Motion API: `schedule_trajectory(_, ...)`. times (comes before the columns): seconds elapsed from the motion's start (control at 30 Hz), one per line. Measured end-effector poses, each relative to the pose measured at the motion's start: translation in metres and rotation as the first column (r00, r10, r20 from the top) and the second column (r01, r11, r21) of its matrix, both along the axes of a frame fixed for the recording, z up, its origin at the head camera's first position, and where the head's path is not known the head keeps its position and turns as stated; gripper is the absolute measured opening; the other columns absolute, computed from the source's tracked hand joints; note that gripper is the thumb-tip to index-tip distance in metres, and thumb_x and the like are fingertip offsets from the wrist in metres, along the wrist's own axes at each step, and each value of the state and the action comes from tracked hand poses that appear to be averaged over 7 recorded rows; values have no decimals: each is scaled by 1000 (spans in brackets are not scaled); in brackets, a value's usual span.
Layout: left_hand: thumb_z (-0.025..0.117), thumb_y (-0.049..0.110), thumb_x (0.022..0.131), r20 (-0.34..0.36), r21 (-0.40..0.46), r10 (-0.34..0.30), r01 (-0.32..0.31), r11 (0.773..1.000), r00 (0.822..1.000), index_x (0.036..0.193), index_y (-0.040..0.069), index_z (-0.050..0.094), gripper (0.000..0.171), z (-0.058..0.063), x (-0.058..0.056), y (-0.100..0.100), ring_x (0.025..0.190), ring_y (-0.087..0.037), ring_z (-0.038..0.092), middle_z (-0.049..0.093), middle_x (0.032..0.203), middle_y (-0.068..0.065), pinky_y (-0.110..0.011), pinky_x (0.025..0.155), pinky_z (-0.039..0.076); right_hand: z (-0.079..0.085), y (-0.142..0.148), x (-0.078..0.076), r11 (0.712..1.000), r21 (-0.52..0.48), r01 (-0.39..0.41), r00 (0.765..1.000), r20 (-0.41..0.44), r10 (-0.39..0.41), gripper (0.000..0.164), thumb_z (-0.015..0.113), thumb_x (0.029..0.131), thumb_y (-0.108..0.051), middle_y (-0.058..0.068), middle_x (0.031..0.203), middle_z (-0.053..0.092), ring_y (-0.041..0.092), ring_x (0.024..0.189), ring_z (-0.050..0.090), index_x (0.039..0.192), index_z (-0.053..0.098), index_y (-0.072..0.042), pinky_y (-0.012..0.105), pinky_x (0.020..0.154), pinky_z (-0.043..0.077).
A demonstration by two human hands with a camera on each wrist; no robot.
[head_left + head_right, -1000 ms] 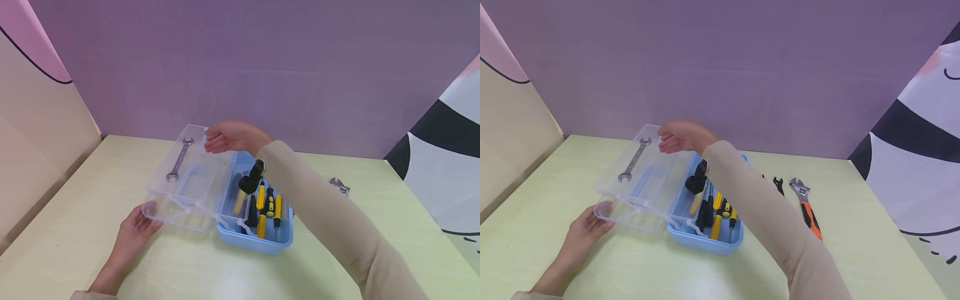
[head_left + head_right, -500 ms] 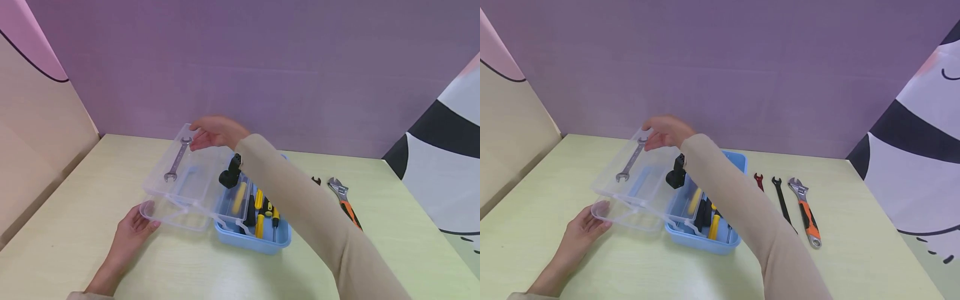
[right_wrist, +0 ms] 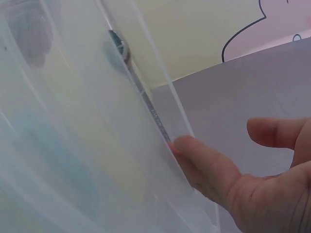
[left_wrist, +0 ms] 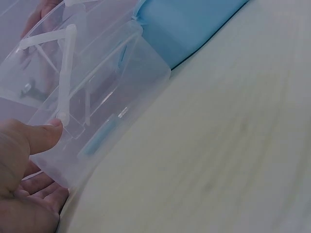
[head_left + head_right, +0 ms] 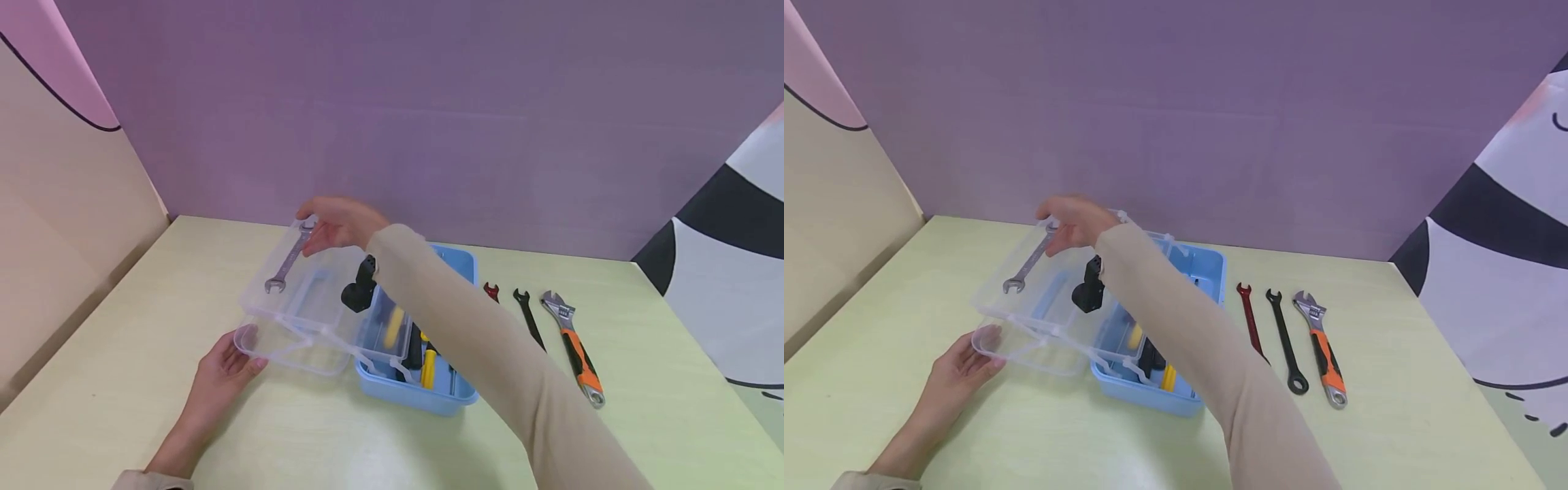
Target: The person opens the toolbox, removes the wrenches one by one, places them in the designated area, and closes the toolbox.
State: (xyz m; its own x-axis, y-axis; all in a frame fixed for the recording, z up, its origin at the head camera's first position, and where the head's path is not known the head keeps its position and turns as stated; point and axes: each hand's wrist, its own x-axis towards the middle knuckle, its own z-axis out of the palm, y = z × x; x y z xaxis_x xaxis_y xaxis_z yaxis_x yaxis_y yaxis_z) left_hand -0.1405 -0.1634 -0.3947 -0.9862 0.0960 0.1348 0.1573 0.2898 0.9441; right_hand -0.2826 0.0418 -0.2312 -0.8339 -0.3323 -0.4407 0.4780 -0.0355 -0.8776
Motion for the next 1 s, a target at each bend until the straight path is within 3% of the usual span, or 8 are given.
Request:
schedule_trajectory(0.07, 62, 4, 91, 9, -1, 1, -1, 1000, 1000, 140, -10, 30, 61, 0, 0, 0, 135, -27, 37, 31, 147, -32, -1, 92, 41, -3, -1, 0, 1000, -14, 11, 1000, -3, -11, 40, 53, 97, -12, 29, 135, 46, 45, 120, 53, 136, 42, -8, 50, 101, 48)
schedule_trajectory(0.2, 61, 2, 91, 8, -4, -4, 5, 1000, 1000, 140, -10, 29, 60, 1, 2, -1, 136, -40, 31, 30, 147, -33, 0, 91, 41, -6, -4, 3, 999, -20, 38, 999, -9, -38, 26, 53, 97, -13, 28, 129, 51, 44, 115, 57, 122, 48, -9, 50, 98, 50)
schedule_trajectory(0.57, 61, 1, 91, -16, -13, -10, 10, 1000, 1000, 140, -11, 29, 60, 1, 1, -2, 135, -41, 31, 30, 147, -34, 0, 91, 41, -6, -11, 5, 995, 76, 71, 997, -34, -69, 7, 58, 95, -13, 27, 114, 61, 39, 107, 64, 95, 53, -8, 42, 89, 57)
schedule_trajectory(0.77, 61, 4, 91, -34, -33, -7, 6, 999, 999, 140, -10, 30, 59, 1, 2, -5, 134, -42, 31, 31, 146, -33, 0, 92, 42, -6, -15, 6, 999, 31, 42, 999, -29, -41, 10, 59, 93, -6, 27, 114, 57, 38, 113, 61, 100, 54, -4, 41, 94, 54)
schedule_trajectory(1.0, 61, 3, 91, -57, -17, -20, 19, 1000, 998, 140, -10, 29, 60, -1, 4, -6, 134, -46, 29, 29, 146, -35, -1, 93, 41, -8, -21, 6, 999, 41, 13, 1000, -26, -12, 31, 59, 92, -3, 27, 123, 53, 37, 114, 60, 123, 52, 0, 39, 95, 53)
